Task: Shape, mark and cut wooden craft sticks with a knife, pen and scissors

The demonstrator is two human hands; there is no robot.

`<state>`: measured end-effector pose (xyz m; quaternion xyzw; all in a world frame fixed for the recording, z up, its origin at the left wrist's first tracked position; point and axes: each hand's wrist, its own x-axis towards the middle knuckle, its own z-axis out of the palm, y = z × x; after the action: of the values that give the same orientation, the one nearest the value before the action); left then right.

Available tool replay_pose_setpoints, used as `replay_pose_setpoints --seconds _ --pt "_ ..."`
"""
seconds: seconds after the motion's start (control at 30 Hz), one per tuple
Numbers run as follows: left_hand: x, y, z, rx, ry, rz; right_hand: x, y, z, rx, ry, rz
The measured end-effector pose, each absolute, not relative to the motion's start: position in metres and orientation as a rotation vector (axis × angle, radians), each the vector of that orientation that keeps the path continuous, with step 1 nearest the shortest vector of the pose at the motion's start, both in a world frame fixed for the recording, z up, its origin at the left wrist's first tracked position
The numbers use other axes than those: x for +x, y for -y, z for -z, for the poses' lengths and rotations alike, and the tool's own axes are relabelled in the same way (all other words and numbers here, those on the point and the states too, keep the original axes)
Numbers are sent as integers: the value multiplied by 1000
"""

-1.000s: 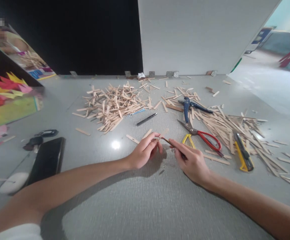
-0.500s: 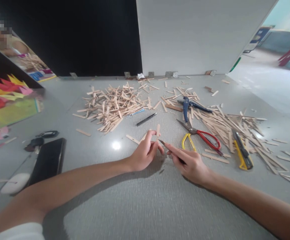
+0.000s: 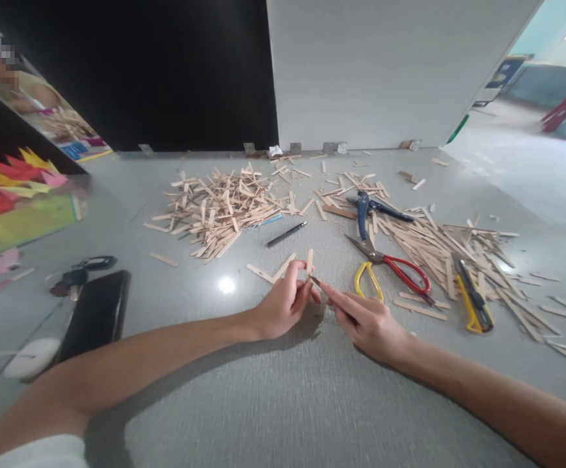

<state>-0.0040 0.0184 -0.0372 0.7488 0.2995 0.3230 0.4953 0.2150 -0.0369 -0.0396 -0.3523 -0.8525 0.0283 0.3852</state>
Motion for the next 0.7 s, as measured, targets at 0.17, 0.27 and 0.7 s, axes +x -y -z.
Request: replay_pose_setpoints --seconds 0.17,0.27,0.7 --pt "-4 -18 40 1841 -739 -807 214 40 38 -946 2239 56" --pt "-4 -18 42 1861 -761 -807 214 43 35 -973 2303 152" --pt "0 -19 34 1878 -785 -736 211 51 41 -1073 2290 1"
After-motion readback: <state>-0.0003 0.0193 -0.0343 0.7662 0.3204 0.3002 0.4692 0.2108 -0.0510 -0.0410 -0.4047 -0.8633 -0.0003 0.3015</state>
